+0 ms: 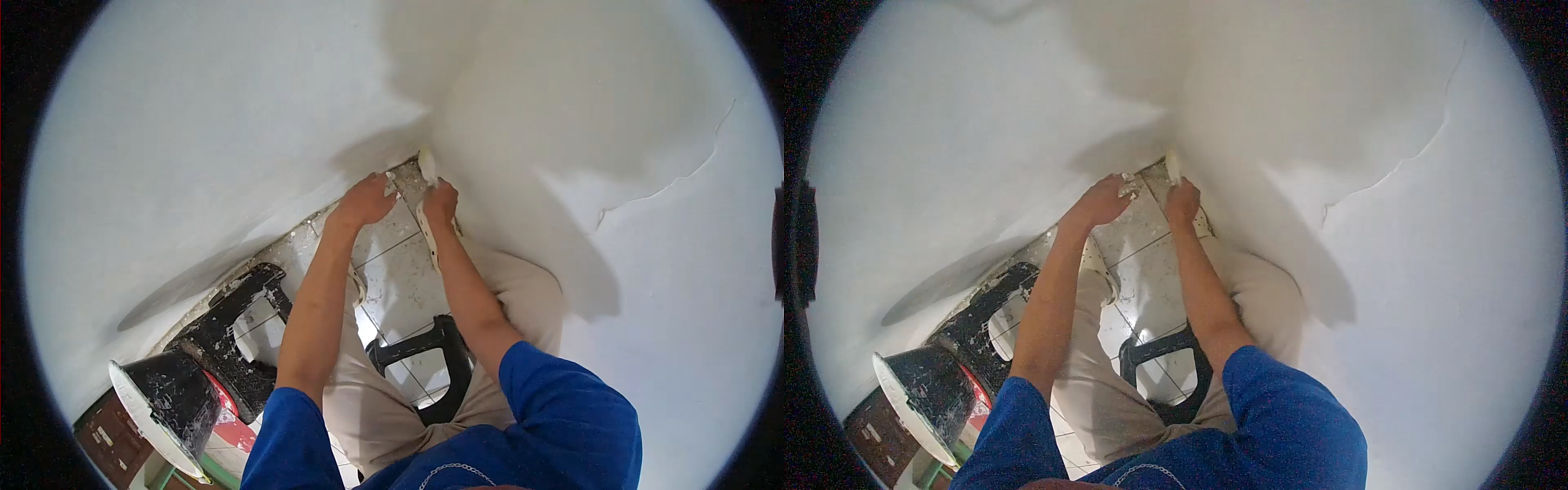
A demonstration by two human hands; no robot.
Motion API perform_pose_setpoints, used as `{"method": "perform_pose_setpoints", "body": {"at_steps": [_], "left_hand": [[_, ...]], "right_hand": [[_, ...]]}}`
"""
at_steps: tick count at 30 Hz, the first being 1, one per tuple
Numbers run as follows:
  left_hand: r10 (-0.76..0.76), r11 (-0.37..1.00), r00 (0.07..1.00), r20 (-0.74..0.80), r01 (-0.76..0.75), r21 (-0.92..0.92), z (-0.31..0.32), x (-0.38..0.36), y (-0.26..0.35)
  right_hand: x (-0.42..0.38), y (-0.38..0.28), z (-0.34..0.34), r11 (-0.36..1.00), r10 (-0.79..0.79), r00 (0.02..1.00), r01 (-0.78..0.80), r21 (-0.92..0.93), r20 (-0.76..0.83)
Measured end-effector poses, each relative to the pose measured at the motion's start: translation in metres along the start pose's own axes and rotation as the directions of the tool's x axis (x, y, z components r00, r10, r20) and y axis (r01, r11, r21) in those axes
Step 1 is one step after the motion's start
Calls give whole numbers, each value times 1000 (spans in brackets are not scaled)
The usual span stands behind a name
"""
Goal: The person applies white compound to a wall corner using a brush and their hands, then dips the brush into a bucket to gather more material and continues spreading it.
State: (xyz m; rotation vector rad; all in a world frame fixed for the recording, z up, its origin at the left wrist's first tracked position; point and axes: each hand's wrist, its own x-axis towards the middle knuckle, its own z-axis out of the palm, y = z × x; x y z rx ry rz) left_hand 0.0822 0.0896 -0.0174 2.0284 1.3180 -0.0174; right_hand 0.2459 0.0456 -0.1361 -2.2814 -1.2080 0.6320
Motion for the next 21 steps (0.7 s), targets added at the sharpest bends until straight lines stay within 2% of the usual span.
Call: {"method": "perform_pose_setpoints", "body": {"at_steps": [1,3,6,7,9,12,15,17,18,19,20,21], "left_hand": [[17,1000,1000,-25,-17,-8,3,-2,-3],[2,1000,1000,29,-1,-25,1,-4,-4],[71,997,997,9,-71,-45,11,-1,5],[103,994,995,-16,-103,-41,6,-5,16],[116,981,991,-65,-124,-148,-7,-27,47],[144,936,974,-175,-191,-296,-21,-83,90],[148,898,939,-311,-259,-355,-40,-169,123],[68,920,926,-370,-202,-337,-55,-239,129],[7,880,908,-419,-205,-429,-58,-276,122],[-63,826,891,-450,-207,-525,-59,-314,113],[-134,839,836,-532,-190,-511,-62,-353,108],[-198,852,768,-609,-172,-494,-69,-388,103]], "right_hand": [[-4,3,0,998,37,999,-37,44,-3],[-18,8,-9,985,121,993,-119,121,-5],[-46,-18,-16,981,140,964,-105,163,-224],[-52,-28,-27,970,106,982,-66,235,-159],[-69,-45,-51,927,8,1000,-2,375,-15],[-90,-50,-79,890,-153,988,125,439,31],[-101,-44,-96,864,-115,992,71,498,59],[-117,-65,-134,813,-10,992,-64,579,124],[-123,-73,-148,784,48,985,-139,605,165],[-123,-69,-148,765,28,991,-107,635,133],[-124,-61,-148,750,19,994,-83,657,104],[-131,-68,-163,662,4,991,-105,742,137]]}}
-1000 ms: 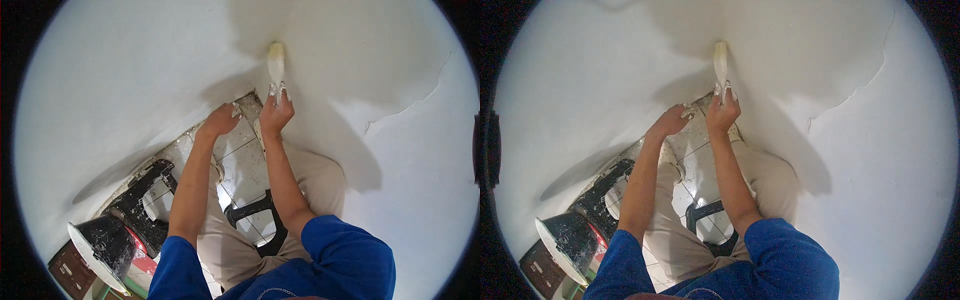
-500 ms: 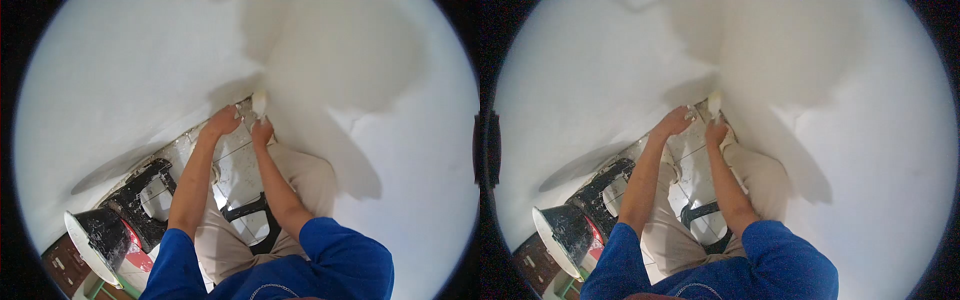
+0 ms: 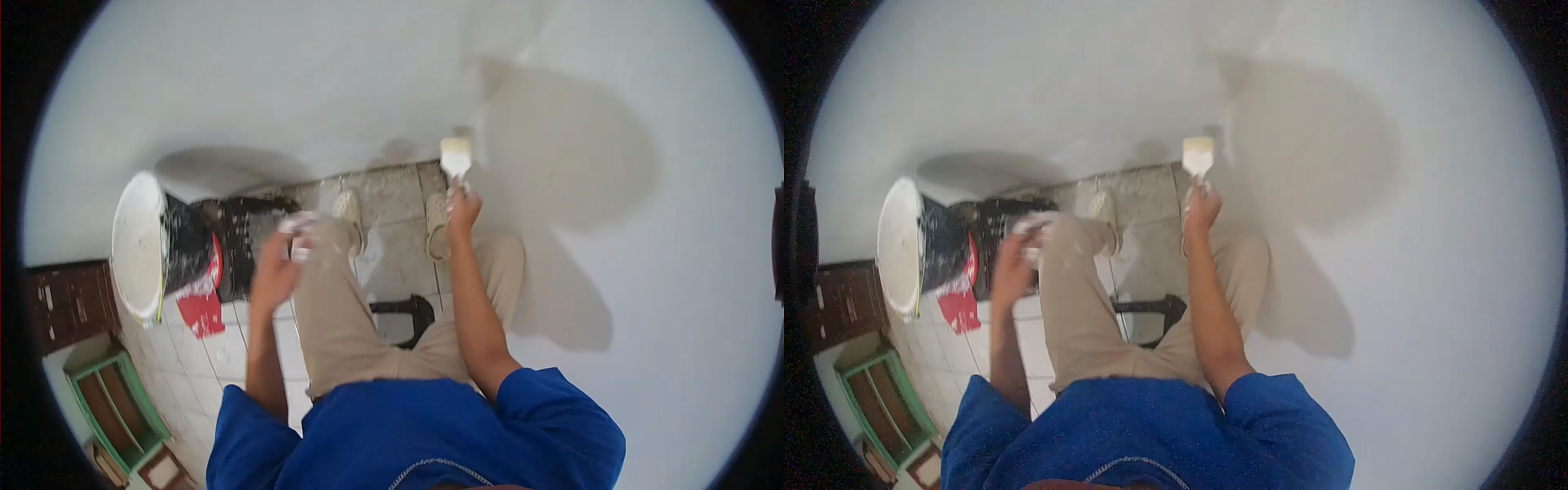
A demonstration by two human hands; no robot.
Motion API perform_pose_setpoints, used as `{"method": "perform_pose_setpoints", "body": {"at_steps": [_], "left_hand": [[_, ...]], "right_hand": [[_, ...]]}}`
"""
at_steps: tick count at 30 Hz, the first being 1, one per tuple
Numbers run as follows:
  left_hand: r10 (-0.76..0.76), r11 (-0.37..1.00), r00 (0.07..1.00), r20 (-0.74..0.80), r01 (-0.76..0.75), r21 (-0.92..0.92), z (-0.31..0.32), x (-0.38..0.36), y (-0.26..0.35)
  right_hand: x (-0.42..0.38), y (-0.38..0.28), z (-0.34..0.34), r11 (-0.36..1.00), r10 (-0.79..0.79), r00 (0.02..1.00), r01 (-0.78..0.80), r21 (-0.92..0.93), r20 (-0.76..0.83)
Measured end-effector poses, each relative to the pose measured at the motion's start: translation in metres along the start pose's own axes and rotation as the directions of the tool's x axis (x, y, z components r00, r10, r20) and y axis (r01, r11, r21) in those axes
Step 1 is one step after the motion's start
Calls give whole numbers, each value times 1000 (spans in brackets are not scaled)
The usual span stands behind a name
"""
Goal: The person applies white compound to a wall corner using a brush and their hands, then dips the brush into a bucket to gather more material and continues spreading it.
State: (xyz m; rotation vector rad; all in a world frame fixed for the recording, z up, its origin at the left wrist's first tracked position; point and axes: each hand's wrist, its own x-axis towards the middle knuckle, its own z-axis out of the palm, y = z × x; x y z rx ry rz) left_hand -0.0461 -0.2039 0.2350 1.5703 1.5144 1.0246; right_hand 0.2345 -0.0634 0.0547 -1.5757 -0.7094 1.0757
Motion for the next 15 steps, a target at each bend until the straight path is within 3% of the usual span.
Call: {"method": "perform_pose_setpoints", "body": {"at_steps": [2,4,6,9,11,12,15], "left_hand": [[-40,986,983,-177,68,153,-52,-36,9],[-31,995,932,-361,64,80,-96,-69,15],[14,991,827,-563,66,121,-138,-100,-3],[110,955,609,-786,154,252,-180,-117,-17],[211,750,568,-796,428,504,-199,-121,-20],[327,708,555,-765,392,587,-205,-128,-28],[303,657,516,-801,496,568,-226,-144,-69]], "right_hand": [[-13,-36,-8,991,3,1000,-6,132,26],[-24,-62,-11,987,-19,999,11,160,51],[-39,-94,-6,979,-66,992,43,200,108],[-60,-132,30,977,-203,964,188,97,174],[-86,-159,65,960,-264,921,280,-17,286],[-103,-174,79,947,-306,885,320,18,351],[-171,-215,148,885,-380,694,466,21,611]]}}
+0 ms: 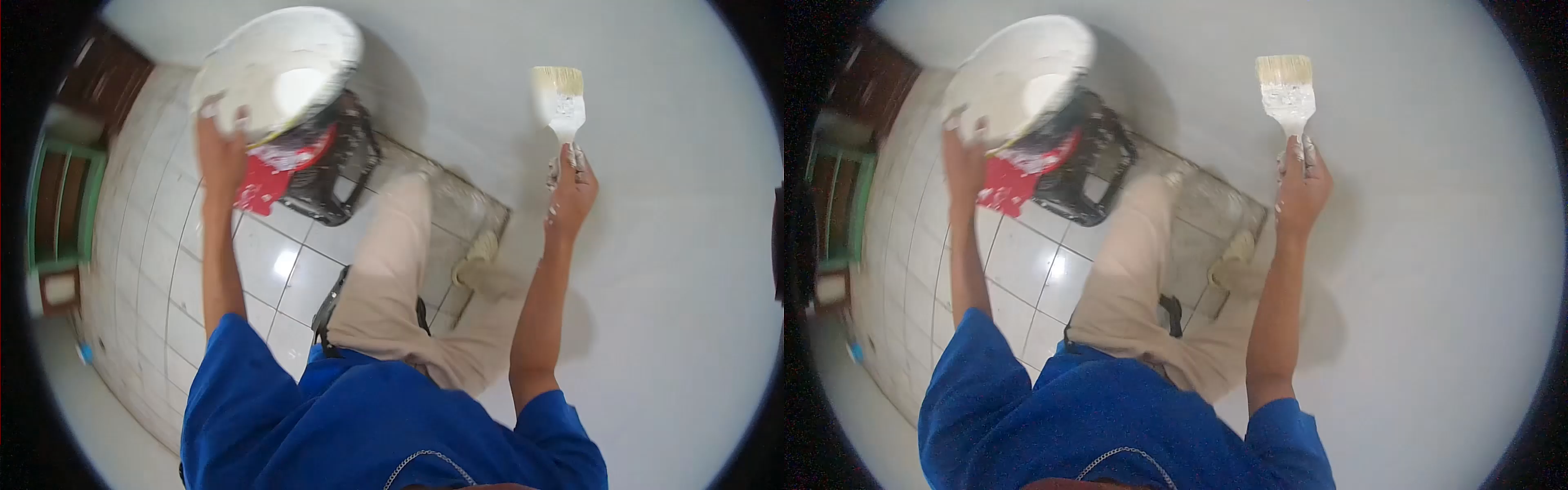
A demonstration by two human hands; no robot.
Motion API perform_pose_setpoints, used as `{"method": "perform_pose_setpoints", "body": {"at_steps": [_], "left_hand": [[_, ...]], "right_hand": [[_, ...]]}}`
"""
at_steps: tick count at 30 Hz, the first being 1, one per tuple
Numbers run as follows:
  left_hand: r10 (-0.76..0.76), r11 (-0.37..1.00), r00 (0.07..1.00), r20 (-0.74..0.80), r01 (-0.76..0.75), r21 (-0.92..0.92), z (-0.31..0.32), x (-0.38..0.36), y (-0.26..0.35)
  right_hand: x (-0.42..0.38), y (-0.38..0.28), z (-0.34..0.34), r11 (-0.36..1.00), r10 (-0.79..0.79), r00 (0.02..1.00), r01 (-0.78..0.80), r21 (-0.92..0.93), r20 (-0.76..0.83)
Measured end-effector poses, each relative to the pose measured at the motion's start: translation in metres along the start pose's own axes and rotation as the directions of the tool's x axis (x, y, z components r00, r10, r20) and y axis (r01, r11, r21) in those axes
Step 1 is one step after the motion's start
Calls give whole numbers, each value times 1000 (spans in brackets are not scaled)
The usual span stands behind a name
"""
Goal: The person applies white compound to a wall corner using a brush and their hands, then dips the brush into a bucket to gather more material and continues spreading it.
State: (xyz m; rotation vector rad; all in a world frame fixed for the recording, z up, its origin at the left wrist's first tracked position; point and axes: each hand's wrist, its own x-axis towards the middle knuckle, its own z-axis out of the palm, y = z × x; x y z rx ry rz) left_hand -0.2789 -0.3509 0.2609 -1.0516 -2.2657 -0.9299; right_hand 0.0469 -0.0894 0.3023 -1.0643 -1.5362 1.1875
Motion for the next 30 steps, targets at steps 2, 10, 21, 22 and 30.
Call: {"method": "perform_pose_setpoints", "body": {"at_steps": [2,10,21,22,30], "left_hand": [[-43,999,999,5,43,-7,4,-5,-13],[-127,991,992,-13,126,-38,0,-9,-10],[-153,983,987,-43,148,-107,-2,-10,-18],[-163,981,986,-39,158,-111,0,-10,-18],[-170,982,985,-44,165,-92,5,-11,-21]], "right_hand": [[5,-40,54,989,-119,976,132,-61,183],[19,-106,235,667,-223,419,724,-176,880],[15,-35,366,138,237,174,968,-211,956],[12,-28,371,114,244,177,971,-209,953],[30,-16,373,198,173,78,974,-112,982]]}}
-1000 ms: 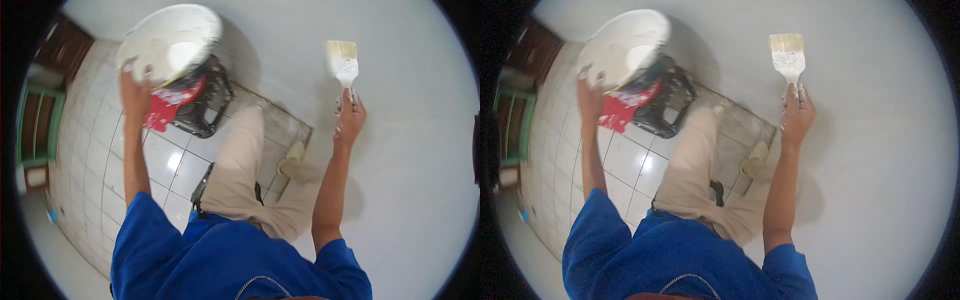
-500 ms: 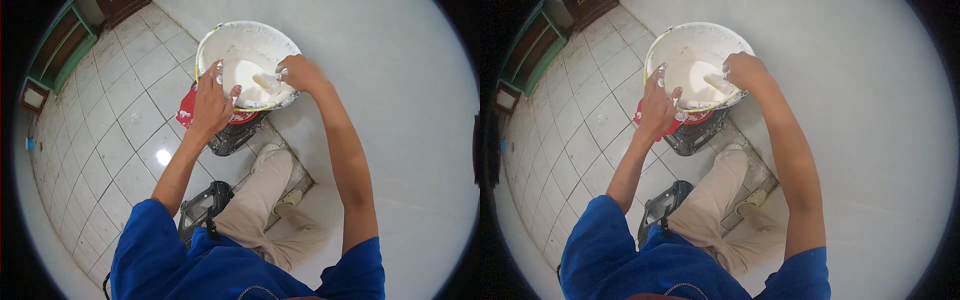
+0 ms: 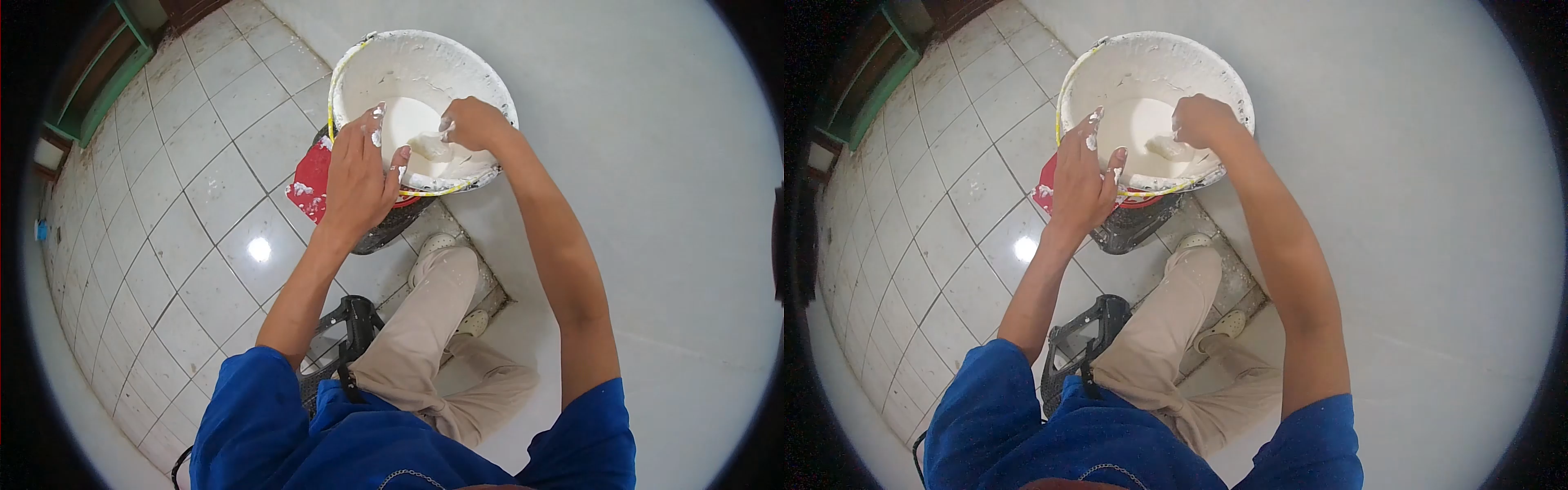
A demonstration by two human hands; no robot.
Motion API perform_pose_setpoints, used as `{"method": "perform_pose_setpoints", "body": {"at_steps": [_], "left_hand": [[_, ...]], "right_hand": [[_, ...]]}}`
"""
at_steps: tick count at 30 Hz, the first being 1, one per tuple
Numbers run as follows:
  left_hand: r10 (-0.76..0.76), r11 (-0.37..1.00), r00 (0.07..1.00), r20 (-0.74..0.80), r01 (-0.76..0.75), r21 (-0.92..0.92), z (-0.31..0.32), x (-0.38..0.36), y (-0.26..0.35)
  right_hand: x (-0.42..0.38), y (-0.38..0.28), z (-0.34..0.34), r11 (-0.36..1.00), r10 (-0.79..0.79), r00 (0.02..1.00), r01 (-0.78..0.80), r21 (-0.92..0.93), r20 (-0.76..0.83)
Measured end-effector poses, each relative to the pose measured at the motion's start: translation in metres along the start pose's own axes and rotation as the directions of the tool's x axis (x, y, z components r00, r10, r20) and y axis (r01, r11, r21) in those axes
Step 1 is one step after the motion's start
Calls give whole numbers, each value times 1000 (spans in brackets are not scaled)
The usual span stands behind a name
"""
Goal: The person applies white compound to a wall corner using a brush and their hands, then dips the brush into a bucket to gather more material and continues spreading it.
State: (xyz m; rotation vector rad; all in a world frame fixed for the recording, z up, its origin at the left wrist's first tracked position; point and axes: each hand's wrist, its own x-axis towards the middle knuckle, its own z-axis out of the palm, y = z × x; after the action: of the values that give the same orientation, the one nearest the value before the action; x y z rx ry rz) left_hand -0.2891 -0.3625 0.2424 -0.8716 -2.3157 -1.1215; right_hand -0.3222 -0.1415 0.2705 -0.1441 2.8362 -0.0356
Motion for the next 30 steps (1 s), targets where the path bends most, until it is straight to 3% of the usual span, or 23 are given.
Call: {"method": "perform_pose_setpoints", "body": {"at_steps": [1,4,10,13,16,19,22,25,28,30], "left_hand": [[4,1000,1000,3,-4,0,0,0,0],[16,1000,1000,8,-16,7,-1,1,2],[34,998,999,12,-35,46,1,1,4],[33,997,999,20,-34,65,1,0,5],[69,994,998,-10,-68,83,3,-1,7],[93,991,996,-5,-92,98,4,-1,9],[67,994,998,7,-67,90,1,-2,13],[88,989,996,-7,-87,117,3,-1,13],[89,990,996,-2,-89,110,3,-3,14],[108,989,994,-6,-106,103,3,-2,15]], "right_hand": [[-4,8,0,998,-54,997,56,31,-61],[-24,20,-18,984,26,995,-9,176,-98],[-100,11,-61,756,372,927,-273,595,-48],[-137,5,-44,636,524,843,-292,714,-123],[-153,5,-5,833,419,770,-115,542,-481],[-167,-10,4,693,559,679,-68,718,-476],[-168,-14,19,736,559,675,-135,664,-482],[-168,-15,30,771,531,586,-34,636,-612],[-167,-13,35,800,513,603,-78,594,-611],[-174,-16,29,732,567,622,-80,677,-540]]}}
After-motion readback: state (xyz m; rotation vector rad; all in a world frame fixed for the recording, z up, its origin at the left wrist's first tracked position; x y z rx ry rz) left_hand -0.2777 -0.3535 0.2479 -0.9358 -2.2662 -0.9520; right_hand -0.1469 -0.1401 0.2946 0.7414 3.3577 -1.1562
